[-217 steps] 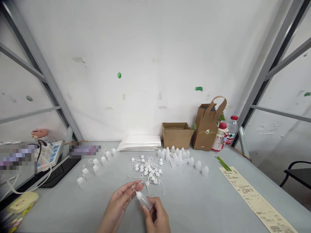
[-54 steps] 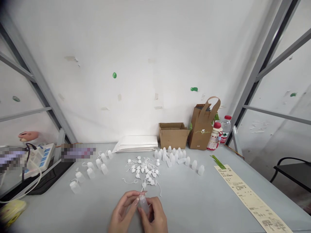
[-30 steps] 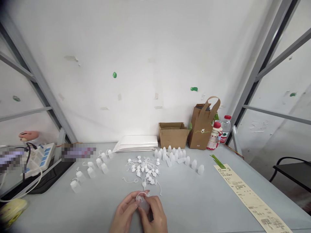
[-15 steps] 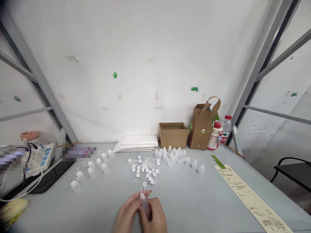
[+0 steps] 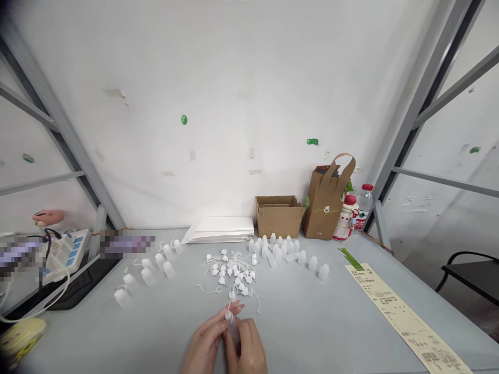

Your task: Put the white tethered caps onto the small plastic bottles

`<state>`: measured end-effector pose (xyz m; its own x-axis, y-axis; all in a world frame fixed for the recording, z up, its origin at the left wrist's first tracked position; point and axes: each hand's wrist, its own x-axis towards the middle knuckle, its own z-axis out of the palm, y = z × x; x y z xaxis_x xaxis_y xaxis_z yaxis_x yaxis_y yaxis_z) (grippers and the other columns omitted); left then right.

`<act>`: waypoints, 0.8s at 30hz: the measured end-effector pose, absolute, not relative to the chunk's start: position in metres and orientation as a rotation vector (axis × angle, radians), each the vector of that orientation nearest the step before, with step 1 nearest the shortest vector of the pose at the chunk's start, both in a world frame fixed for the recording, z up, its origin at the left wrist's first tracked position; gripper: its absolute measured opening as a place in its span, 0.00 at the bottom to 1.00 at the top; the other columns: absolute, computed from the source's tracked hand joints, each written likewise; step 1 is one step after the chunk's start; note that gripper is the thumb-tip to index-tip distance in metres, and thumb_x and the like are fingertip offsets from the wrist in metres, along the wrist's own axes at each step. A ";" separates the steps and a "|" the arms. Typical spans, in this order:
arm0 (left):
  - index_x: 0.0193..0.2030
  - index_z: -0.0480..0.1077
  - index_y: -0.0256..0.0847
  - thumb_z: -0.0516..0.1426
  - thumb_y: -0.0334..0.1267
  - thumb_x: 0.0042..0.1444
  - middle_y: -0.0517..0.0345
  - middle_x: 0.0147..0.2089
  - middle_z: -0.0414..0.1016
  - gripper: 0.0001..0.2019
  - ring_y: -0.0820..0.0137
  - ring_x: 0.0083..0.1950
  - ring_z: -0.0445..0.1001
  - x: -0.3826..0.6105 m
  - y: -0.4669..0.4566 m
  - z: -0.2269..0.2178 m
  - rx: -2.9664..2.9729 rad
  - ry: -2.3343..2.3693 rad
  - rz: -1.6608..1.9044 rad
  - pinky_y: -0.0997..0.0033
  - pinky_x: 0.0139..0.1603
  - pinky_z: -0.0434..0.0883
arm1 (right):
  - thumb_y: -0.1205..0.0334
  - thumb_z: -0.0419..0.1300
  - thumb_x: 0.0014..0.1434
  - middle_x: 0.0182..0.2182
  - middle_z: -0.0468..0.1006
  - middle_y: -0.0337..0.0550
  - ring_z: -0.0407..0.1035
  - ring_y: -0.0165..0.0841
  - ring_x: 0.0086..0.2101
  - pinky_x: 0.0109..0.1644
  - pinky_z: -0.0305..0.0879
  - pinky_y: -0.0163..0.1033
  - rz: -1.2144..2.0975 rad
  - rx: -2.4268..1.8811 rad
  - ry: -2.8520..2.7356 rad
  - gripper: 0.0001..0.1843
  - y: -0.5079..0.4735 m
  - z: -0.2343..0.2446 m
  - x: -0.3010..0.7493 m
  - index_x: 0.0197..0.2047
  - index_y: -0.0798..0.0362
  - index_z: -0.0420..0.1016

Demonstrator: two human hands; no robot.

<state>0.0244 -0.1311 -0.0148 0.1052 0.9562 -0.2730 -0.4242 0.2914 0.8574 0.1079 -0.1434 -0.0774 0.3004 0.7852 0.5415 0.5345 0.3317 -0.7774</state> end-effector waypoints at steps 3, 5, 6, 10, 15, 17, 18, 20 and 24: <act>0.36 0.78 0.36 0.61 0.39 0.40 0.46 0.43 0.79 0.15 0.53 0.56 0.66 0.022 -0.130 -0.013 0.714 0.989 1.127 0.56 0.60 0.56 | 0.43 0.52 0.56 0.17 0.67 0.36 0.61 0.29 0.17 0.21 0.59 0.31 0.396 -1.368 -1.334 0.20 -0.144 -0.076 0.109 0.25 0.50 0.70; 0.36 0.78 0.37 0.60 0.39 0.40 0.46 0.43 0.79 0.15 0.53 0.55 0.67 0.021 -0.130 -0.012 0.744 1.010 1.123 0.57 0.60 0.56 | 0.41 0.53 0.54 0.17 0.66 0.35 0.60 0.28 0.17 0.21 0.59 0.31 0.474 -1.385 -1.312 0.21 -0.144 -0.076 0.111 0.26 0.50 0.71; 0.37 0.78 0.37 0.60 0.38 0.41 0.47 0.43 0.79 0.15 0.54 0.55 0.67 0.021 -0.130 -0.012 0.757 1.014 1.123 0.57 0.60 0.56 | 0.40 0.53 0.53 0.16 0.66 0.35 0.60 0.28 0.17 0.21 0.59 0.30 0.506 -1.387 -1.300 0.22 -0.144 -0.075 0.112 0.26 0.50 0.71; 0.38 0.77 0.38 0.58 0.36 0.40 0.49 0.43 0.79 0.16 0.55 0.55 0.67 0.021 -0.131 -0.012 0.776 0.980 1.116 0.59 0.58 0.59 | 0.37 0.55 0.49 0.15 0.65 0.34 0.59 0.29 0.17 0.21 0.58 0.30 0.610 -1.380 -1.250 0.24 -0.143 -0.075 0.115 0.25 0.51 0.73; 0.38 0.77 0.37 0.57 0.33 0.40 0.48 0.41 0.80 0.16 0.55 0.52 0.69 0.019 -0.131 -0.008 0.731 0.934 1.111 0.58 0.57 0.59 | 0.34 0.56 0.45 0.15 0.63 0.33 0.57 0.28 0.18 0.22 0.56 0.31 0.729 -1.378 -1.188 0.26 -0.141 -0.075 0.117 0.24 0.52 0.73; 0.38 0.78 0.37 0.57 0.33 0.40 0.48 0.41 0.80 0.16 0.55 0.52 0.68 0.018 -0.130 -0.005 0.700 0.922 1.095 0.58 0.58 0.57 | 0.35 0.57 0.44 0.15 0.61 0.33 0.55 0.28 0.18 0.23 0.55 0.31 0.785 -1.368 -1.163 0.26 -0.141 -0.073 0.117 0.23 0.52 0.73; 0.38 0.78 0.37 0.57 0.33 0.39 0.49 0.41 0.80 0.16 0.55 0.53 0.68 0.017 -0.130 -0.005 0.688 0.911 1.089 0.59 0.58 0.57 | 0.35 0.58 0.43 0.15 0.59 0.32 0.55 0.28 0.18 0.23 0.54 0.31 0.810 -1.355 -1.153 0.26 -0.141 -0.073 0.118 0.22 0.53 0.73; 0.37 0.78 0.37 0.58 0.34 0.37 0.48 0.40 0.80 0.17 0.54 0.54 0.67 0.017 -0.129 -0.005 0.671 0.875 1.075 0.58 0.59 0.55 | 0.37 0.60 0.42 0.14 0.58 0.31 0.54 0.27 0.18 0.22 0.54 0.31 0.861 -1.322 -1.131 0.25 -0.140 -0.072 0.119 0.22 0.53 0.73; 0.37 0.78 0.36 0.58 0.34 0.36 0.47 0.38 0.80 0.18 0.53 0.51 0.69 0.017 -0.127 -0.010 0.649 0.811 1.069 0.56 0.58 0.55 | 0.40 0.63 0.41 0.16 0.62 0.33 0.54 0.28 0.19 0.23 0.53 0.31 0.990 -1.246 -1.070 0.22 -0.138 -0.073 0.122 0.24 0.53 0.75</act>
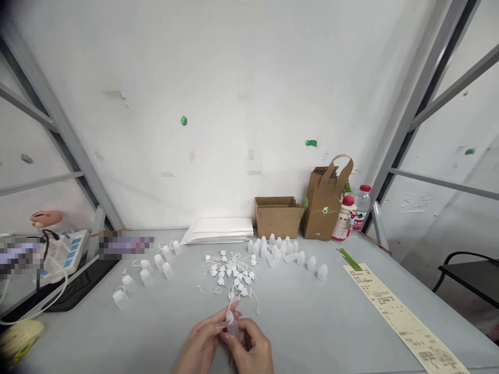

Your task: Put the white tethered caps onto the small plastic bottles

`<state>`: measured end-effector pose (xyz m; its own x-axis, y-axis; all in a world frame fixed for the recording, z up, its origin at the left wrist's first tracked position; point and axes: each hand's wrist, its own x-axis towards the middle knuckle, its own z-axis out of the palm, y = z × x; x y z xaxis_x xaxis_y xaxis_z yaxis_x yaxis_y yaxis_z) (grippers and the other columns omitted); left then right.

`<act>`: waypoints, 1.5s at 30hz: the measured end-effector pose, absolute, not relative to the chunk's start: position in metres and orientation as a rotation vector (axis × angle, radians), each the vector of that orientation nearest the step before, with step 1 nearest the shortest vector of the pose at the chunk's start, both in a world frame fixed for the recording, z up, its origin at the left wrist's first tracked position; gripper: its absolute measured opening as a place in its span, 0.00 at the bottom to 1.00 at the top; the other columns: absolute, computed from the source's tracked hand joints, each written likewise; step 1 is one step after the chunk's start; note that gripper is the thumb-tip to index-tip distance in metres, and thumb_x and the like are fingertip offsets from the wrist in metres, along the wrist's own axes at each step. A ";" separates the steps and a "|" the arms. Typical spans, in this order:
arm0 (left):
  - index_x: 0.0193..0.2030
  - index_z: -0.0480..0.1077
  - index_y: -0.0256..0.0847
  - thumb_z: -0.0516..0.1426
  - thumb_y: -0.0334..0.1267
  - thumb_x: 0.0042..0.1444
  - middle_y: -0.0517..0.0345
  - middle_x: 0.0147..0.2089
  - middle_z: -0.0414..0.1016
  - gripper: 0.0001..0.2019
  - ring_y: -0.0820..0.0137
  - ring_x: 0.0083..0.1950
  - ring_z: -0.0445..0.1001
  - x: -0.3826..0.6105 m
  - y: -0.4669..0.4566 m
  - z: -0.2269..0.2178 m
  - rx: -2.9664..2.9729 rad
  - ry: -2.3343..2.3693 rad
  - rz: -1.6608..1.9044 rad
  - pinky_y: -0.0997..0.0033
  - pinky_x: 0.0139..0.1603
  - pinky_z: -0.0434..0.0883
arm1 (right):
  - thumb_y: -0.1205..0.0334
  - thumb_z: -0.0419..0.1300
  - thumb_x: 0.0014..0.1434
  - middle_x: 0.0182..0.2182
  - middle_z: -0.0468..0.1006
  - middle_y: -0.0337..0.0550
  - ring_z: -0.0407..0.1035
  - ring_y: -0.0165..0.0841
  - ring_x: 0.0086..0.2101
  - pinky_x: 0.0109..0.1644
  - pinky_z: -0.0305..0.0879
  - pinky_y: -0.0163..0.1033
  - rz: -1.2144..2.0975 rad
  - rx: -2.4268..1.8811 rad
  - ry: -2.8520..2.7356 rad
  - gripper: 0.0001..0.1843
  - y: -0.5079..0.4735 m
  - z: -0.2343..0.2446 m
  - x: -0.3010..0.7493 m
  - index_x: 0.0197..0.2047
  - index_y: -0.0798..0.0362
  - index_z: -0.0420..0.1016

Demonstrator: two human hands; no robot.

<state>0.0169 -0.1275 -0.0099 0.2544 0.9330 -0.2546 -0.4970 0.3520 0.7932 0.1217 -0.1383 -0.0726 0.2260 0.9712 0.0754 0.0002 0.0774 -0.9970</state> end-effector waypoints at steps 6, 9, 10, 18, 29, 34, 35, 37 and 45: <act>0.37 0.78 0.34 0.59 0.36 0.36 0.45 0.38 0.79 0.17 0.54 0.48 0.70 0.017 -0.126 -0.015 0.616 0.792 1.068 0.58 0.55 0.58 | 0.43 0.64 0.42 0.17 0.67 0.36 0.55 0.27 0.19 0.21 0.53 0.31 1.080 -1.179 -1.035 0.20 -0.137 -0.075 0.123 0.26 0.54 0.76; 0.37 0.78 0.34 0.59 0.37 0.37 0.45 0.39 0.79 0.17 0.54 0.50 0.69 0.016 -0.125 -0.015 0.629 0.793 1.070 0.59 0.54 0.59 | 0.44 0.64 0.43 0.17 0.67 0.35 0.55 0.27 0.19 0.21 0.53 0.31 1.075 -1.171 -1.042 0.19 -0.137 -0.076 0.123 0.26 0.54 0.76; 0.37 0.78 0.35 0.60 0.37 0.37 0.45 0.39 0.79 0.17 0.54 0.50 0.69 0.016 -0.125 -0.015 0.642 0.806 1.072 0.59 0.54 0.59 | 0.45 0.64 0.43 0.16 0.66 0.35 0.55 0.27 0.18 0.21 0.53 0.31 1.070 -1.171 -1.041 0.19 -0.137 -0.076 0.123 0.26 0.54 0.76; 0.37 0.77 0.39 0.64 0.44 0.38 0.45 0.41 0.79 0.17 0.55 0.50 0.71 0.023 -0.130 -0.011 0.769 0.901 1.164 0.59 0.53 0.63 | 0.45 0.63 0.45 0.20 0.69 0.37 0.60 0.30 0.22 0.26 0.59 0.32 0.982 -1.125 -1.073 0.18 -0.137 -0.073 0.125 0.28 0.52 0.76; 0.42 0.75 0.40 0.65 0.43 0.39 0.45 0.50 0.75 0.20 0.54 0.57 0.65 0.019 -0.127 -0.018 0.794 0.835 1.159 0.56 0.59 0.59 | 0.43 0.60 0.47 0.22 0.72 0.38 0.63 0.31 0.24 0.28 0.61 0.32 1.012 -1.144 -1.073 0.19 -0.138 -0.068 0.123 0.31 0.52 0.73; 0.42 0.75 0.43 0.63 0.44 0.42 0.49 0.48 0.76 0.18 0.56 0.57 0.66 0.028 -0.136 -0.013 0.700 0.838 1.175 0.57 0.60 0.57 | 0.43 0.59 0.47 0.18 0.65 0.33 0.57 0.28 0.19 0.24 0.57 0.31 0.768 -1.322 -1.090 0.19 -0.144 -0.066 0.117 0.28 0.52 0.72; 0.40 0.76 0.43 0.63 0.45 0.42 0.49 0.48 0.77 0.17 0.56 0.57 0.66 0.030 -0.137 -0.012 0.681 0.850 1.195 0.58 0.60 0.58 | 0.42 0.58 0.48 0.18 0.65 0.33 0.57 0.28 0.19 0.23 0.57 0.31 0.731 -1.341 -1.091 0.19 -0.145 -0.066 0.115 0.28 0.52 0.71; 0.37 0.77 0.41 0.63 0.45 0.42 0.48 0.48 0.76 0.15 0.56 0.57 0.65 0.032 -0.138 -0.012 0.664 0.896 1.217 0.58 0.60 0.58 | 0.41 0.57 0.49 0.18 0.66 0.34 0.58 0.28 0.19 0.22 0.57 0.32 0.680 -1.365 -1.090 0.21 -0.147 -0.064 0.112 0.27 0.52 0.71; 0.35 0.77 0.37 0.62 0.43 0.42 0.47 0.44 0.78 0.14 0.55 0.54 0.68 0.031 -0.139 -0.013 0.546 0.873 1.264 0.57 0.60 0.59 | 0.41 0.56 0.50 0.21 0.73 0.39 0.65 0.31 0.22 0.24 0.62 0.32 0.616 -1.351 -1.113 0.21 -0.149 -0.059 0.110 0.30 0.51 0.74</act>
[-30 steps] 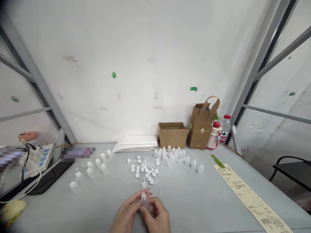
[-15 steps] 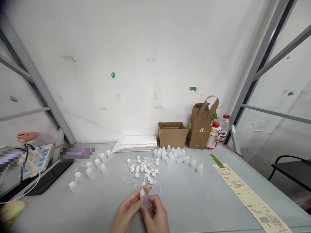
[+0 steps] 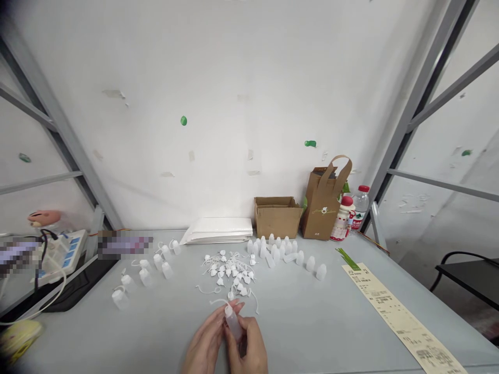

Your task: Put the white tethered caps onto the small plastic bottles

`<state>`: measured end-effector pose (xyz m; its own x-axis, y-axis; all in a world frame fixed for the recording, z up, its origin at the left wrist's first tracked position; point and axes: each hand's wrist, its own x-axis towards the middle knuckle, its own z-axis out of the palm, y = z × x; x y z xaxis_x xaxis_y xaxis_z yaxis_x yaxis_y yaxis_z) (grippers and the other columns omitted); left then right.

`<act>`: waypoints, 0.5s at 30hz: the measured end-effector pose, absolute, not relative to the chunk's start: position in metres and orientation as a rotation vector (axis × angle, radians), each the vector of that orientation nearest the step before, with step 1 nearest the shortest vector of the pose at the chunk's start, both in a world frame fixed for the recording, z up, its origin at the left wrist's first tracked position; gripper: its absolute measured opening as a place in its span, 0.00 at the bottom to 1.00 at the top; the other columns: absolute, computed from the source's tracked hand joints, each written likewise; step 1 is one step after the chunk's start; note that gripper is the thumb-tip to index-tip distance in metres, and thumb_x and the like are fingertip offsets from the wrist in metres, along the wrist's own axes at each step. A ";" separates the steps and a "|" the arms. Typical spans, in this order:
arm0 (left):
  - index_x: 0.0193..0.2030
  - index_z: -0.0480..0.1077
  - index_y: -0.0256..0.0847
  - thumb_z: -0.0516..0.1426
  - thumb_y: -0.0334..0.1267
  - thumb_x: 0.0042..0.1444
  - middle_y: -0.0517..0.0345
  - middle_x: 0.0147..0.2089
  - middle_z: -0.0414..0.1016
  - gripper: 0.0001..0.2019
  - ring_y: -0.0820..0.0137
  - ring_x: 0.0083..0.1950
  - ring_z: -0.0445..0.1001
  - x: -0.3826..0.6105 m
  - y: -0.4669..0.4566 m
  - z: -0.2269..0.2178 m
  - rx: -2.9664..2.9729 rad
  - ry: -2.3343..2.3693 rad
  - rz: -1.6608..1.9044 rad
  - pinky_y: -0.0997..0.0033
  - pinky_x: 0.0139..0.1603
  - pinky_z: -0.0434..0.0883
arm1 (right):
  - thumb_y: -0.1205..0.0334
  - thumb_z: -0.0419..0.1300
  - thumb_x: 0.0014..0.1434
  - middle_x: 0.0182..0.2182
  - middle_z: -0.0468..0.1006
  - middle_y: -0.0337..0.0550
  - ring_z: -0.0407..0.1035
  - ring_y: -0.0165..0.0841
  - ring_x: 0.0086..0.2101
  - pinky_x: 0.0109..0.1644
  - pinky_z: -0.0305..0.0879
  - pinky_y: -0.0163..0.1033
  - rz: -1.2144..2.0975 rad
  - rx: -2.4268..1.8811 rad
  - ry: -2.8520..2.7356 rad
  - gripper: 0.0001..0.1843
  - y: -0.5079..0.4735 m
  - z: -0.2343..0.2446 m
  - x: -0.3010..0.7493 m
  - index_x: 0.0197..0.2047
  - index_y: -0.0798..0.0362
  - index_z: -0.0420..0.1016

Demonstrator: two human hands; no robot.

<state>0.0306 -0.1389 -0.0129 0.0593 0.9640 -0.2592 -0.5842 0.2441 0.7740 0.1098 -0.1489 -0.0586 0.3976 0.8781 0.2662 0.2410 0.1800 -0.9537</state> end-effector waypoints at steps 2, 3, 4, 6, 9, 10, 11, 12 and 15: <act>0.34 0.78 0.38 0.63 0.42 0.40 0.47 0.42 0.79 0.14 0.54 0.53 0.70 0.029 -0.138 -0.015 0.525 0.848 1.266 0.56 0.59 0.60 | 0.42 0.57 0.51 0.24 0.75 0.41 0.67 0.32 0.23 0.25 0.63 0.31 0.612 -1.330 -1.132 0.20 -0.149 -0.058 0.110 0.31 0.51 0.75; 0.34 0.78 0.38 0.63 0.42 0.40 0.48 0.41 0.79 0.14 0.55 0.53 0.70 0.028 -0.137 -0.016 0.512 0.843 1.269 0.56 0.59 0.60 | 0.42 0.56 0.51 0.24 0.75 0.41 0.67 0.32 0.24 0.25 0.63 0.31 0.609 -1.324 -1.143 0.20 -0.149 -0.058 0.111 0.32 0.51 0.75; 0.34 0.78 0.38 0.63 0.41 0.40 0.48 0.41 0.80 0.13 0.55 0.53 0.70 0.028 -0.137 -0.017 0.502 0.841 1.271 0.56 0.59 0.60 | 0.42 0.56 0.51 0.24 0.76 0.41 0.67 0.32 0.24 0.26 0.63 0.31 0.606 -1.319 -1.153 0.20 -0.149 -0.058 0.111 0.32 0.51 0.75; 0.34 0.78 0.38 0.63 0.41 0.40 0.48 0.42 0.79 0.13 0.56 0.53 0.69 0.027 -0.137 -0.019 0.498 0.824 1.263 0.58 0.58 0.60 | 0.43 0.56 0.52 0.23 0.75 0.40 0.67 0.32 0.23 0.26 0.63 0.31 0.601 -1.309 -1.167 0.19 -0.149 -0.059 0.111 0.33 0.51 0.74; 0.35 0.78 0.38 0.63 0.39 0.40 0.47 0.42 0.79 0.13 0.55 0.52 0.69 0.026 -0.137 -0.021 0.496 0.784 1.252 0.59 0.55 0.62 | 0.43 0.57 0.51 0.22 0.74 0.39 0.66 0.30 0.22 0.26 0.64 0.31 0.585 -1.300 -1.165 0.19 -0.149 -0.059 0.111 0.32 0.51 0.74; 0.34 0.78 0.38 0.63 0.39 0.40 0.46 0.41 0.79 0.13 0.55 0.52 0.70 0.026 -0.137 -0.020 0.491 0.775 1.253 0.59 0.54 0.63 | 0.42 0.57 0.51 0.22 0.74 0.39 0.66 0.30 0.22 0.26 0.64 0.31 0.571 -1.302 -1.162 0.20 -0.149 -0.059 0.111 0.32 0.51 0.74; 0.34 0.78 0.37 0.63 0.39 0.40 0.46 0.41 0.79 0.13 0.55 0.51 0.70 0.026 -0.137 -0.020 0.489 0.771 1.251 0.60 0.53 0.64 | 0.42 0.56 0.51 0.22 0.73 0.39 0.65 0.30 0.22 0.26 0.64 0.31 0.557 -1.305 -1.160 0.20 -0.149 -0.059 0.110 0.31 0.51 0.73; 0.34 0.78 0.37 0.63 0.39 0.40 0.46 0.41 0.79 0.13 0.55 0.50 0.70 0.027 -0.137 -0.020 0.490 0.773 1.246 0.60 0.52 0.64 | 0.42 0.56 0.52 0.22 0.73 0.39 0.65 0.30 0.22 0.26 0.64 0.30 0.546 -1.309 -1.159 0.20 -0.149 -0.059 0.110 0.31 0.51 0.73; 0.34 0.77 0.37 0.65 0.41 0.38 0.46 0.40 0.79 0.14 0.56 0.48 0.72 0.027 -0.136 -0.018 0.524 0.799 1.218 0.62 0.50 0.65 | 0.40 0.55 0.52 0.21 0.73 0.39 0.65 0.30 0.22 0.26 0.64 0.31 0.530 -1.317 -1.162 0.21 -0.149 -0.059 0.110 0.30 0.51 0.72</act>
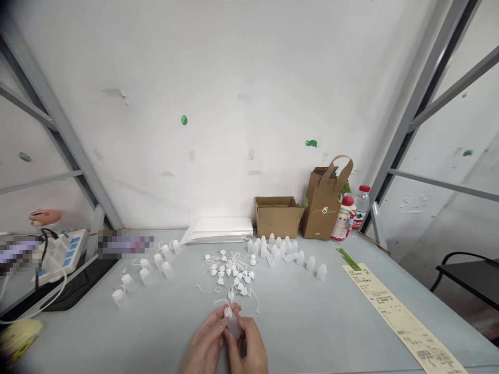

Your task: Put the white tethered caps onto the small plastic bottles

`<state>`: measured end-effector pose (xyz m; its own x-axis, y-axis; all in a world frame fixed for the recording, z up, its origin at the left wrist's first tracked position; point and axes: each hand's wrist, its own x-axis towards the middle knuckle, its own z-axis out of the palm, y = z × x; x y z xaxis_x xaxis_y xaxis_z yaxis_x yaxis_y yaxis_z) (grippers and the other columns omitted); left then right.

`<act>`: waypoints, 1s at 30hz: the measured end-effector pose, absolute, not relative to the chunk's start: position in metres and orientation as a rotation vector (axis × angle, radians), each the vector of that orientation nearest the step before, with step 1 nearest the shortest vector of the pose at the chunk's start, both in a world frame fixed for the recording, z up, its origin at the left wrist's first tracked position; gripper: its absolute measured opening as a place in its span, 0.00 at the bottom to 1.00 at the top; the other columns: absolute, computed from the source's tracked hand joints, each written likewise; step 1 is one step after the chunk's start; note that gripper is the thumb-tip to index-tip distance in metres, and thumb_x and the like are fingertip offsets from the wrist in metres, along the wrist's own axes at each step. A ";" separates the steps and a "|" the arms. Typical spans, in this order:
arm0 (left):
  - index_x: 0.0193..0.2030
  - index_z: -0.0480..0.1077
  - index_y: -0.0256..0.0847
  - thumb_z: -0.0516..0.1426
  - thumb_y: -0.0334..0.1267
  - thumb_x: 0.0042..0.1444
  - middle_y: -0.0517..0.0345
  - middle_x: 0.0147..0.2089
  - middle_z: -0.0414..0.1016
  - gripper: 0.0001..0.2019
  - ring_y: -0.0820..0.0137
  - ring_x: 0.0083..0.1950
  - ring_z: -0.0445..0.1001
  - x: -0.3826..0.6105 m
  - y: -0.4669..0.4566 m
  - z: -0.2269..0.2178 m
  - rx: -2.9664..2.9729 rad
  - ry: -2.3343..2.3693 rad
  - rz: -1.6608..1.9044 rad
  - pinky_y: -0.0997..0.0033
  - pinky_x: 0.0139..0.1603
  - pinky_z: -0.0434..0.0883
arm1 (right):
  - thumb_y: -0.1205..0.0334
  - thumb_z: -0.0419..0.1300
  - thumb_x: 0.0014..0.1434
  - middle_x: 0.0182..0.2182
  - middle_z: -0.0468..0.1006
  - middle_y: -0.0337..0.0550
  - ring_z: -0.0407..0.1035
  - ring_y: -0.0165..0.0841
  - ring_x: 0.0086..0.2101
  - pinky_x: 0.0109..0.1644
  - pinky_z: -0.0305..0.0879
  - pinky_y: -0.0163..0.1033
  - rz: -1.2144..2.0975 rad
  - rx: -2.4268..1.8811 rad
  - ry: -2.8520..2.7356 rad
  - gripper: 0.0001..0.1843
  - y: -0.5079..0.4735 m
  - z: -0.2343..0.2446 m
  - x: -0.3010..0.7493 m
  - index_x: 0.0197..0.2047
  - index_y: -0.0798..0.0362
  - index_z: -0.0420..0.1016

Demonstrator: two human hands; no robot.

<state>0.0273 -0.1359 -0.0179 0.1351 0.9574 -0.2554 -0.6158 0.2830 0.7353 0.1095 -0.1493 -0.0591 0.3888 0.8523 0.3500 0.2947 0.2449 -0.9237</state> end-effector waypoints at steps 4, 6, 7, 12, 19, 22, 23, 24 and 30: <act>0.32 0.77 0.39 0.66 0.43 0.37 0.49 0.37 0.79 0.14 0.59 0.45 0.73 0.028 -0.135 -0.014 0.593 0.845 1.206 0.64 0.48 0.66 | 0.40 0.54 0.52 0.22 0.74 0.40 0.66 0.31 0.23 0.28 0.64 0.31 0.522 -1.314 -1.170 0.22 -0.149 -0.060 0.109 0.29 0.50 0.72; 0.31 0.77 0.39 0.65 0.44 0.38 0.50 0.37 0.79 0.13 0.59 0.44 0.73 0.027 -0.135 -0.011 0.645 0.876 1.204 0.65 0.47 0.67 | 0.40 0.54 0.52 0.22 0.74 0.40 0.66 0.31 0.23 0.28 0.64 0.31 0.519 -1.320 -1.169 0.22 -0.149 -0.061 0.108 0.29 0.50 0.72; 0.30 0.77 0.39 0.65 0.44 0.38 0.50 0.37 0.79 0.13 0.58 0.45 0.73 0.027 -0.136 -0.009 0.668 0.897 1.200 0.65 0.47 0.67 | 0.39 0.54 0.52 0.22 0.74 0.40 0.66 0.31 0.22 0.27 0.64 0.31 0.519 -1.329 -1.167 0.22 -0.148 -0.061 0.108 0.29 0.50 0.72; 0.32 0.77 0.39 0.64 0.44 0.39 0.49 0.39 0.79 0.13 0.57 0.48 0.72 0.027 -0.136 -0.009 0.720 0.969 1.190 0.63 0.50 0.66 | 0.37 0.54 0.50 0.21 0.74 0.39 0.64 0.30 0.20 0.24 0.63 0.31 0.524 -1.355 -1.163 0.23 -0.148 -0.066 0.108 0.29 0.50 0.74; 0.36 0.77 0.40 0.65 0.42 0.36 0.47 0.40 0.79 0.17 0.57 0.47 0.73 0.036 -0.138 -0.026 0.735 0.930 1.306 0.63 0.50 0.68 | 0.40 0.52 0.54 0.21 0.73 0.39 0.66 0.31 0.22 0.26 0.63 0.31 0.548 -1.359 -1.194 0.22 -0.148 -0.069 0.110 0.30 0.50 0.73; 0.37 0.76 0.39 0.64 0.45 0.38 0.46 0.43 0.78 0.18 0.57 0.47 0.73 0.032 -0.136 -0.023 0.808 0.977 1.285 0.63 0.48 0.69 | 0.42 0.54 0.53 0.22 0.75 0.40 0.68 0.32 0.23 0.27 0.65 0.31 0.583 -1.316 -1.204 0.20 -0.147 -0.066 0.112 0.30 0.49 0.74; 0.39 0.76 0.39 0.64 0.45 0.39 0.46 0.45 0.77 0.19 0.57 0.48 0.72 0.028 -0.134 -0.021 0.847 0.987 1.258 0.63 0.48 0.69 | 0.42 0.54 0.53 0.24 0.76 0.41 0.68 0.32 0.24 0.28 0.66 0.31 0.594 -1.291 -1.206 0.19 -0.147 -0.066 0.112 0.31 0.50 0.74; 0.40 0.76 0.40 0.64 0.45 0.40 0.46 0.47 0.76 0.19 0.57 0.49 0.72 0.025 -0.132 -0.018 0.880 0.991 1.223 0.63 0.48 0.69 | 0.42 0.55 0.52 0.26 0.77 0.42 0.69 0.32 0.24 0.29 0.67 0.31 0.604 -1.263 -1.205 0.20 -0.146 -0.065 0.113 0.33 0.50 0.75; 0.45 0.74 0.41 0.64 0.43 0.40 0.46 0.47 0.77 0.22 0.55 0.52 0.70 0.013 -0.125 -0.012 0.897 0.933 1.158 0.57 0.53 0.65 | 0.43 0.57 0.51 0.27 0.76 0.43 0.69 0.33 0.26 0.31 0.67 0.32 0.688 -1.162 -1.254 0.20 -0.140 -0.064 0.120 0.36 0.51 0.76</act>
